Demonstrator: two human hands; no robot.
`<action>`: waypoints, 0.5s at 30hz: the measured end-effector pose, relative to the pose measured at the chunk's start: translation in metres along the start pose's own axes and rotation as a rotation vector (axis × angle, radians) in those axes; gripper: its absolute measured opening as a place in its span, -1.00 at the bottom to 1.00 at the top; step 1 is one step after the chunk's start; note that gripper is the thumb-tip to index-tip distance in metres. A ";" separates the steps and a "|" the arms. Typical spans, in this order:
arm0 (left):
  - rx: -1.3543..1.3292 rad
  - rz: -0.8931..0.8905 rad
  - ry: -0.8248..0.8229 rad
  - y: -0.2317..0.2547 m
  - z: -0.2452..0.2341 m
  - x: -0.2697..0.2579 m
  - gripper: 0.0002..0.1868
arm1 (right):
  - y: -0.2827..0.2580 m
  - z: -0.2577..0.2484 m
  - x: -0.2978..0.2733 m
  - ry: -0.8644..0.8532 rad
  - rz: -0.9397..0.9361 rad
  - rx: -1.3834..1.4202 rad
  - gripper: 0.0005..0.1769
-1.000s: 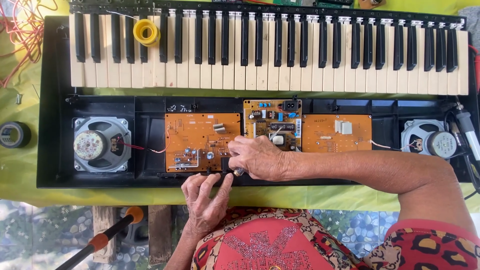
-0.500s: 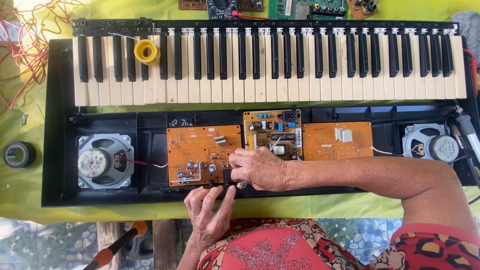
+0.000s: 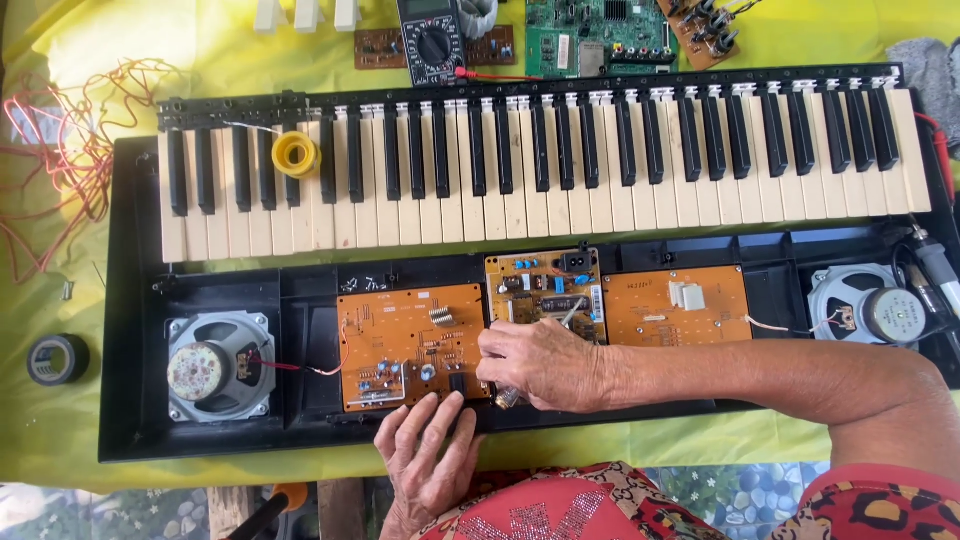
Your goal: The person works on the internal circuit boards of a disassembled electronic keyboard. They use a soldering iron to apply heat to components on the orange PCBs, handling wires and small parts while the keyboard remains open on a yellow-covered table.
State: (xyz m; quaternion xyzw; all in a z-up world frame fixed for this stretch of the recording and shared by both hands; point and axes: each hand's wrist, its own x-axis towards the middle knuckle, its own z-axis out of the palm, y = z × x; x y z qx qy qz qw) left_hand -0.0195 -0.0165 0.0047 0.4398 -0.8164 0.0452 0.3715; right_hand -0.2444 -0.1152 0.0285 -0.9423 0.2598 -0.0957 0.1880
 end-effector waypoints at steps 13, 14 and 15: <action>-0.057 0.029 -0.004 -0.004 0.000 0.005 -0.90 | -0.001 -0.012 -0.002 -0.024 -0.005 0.015 -0.85; -0.062 0.029 0.020 -0.003 0.001 0.007 -0.91 | -0.002 -0.021 -0.001 0.012 0.001 0.011 -0.81; -0.061 0.029 0.022 -0.002 0.002 0.009 -0.91 | -0.007 -0.039 0.001 0.012 -0.002 0.009 -0.81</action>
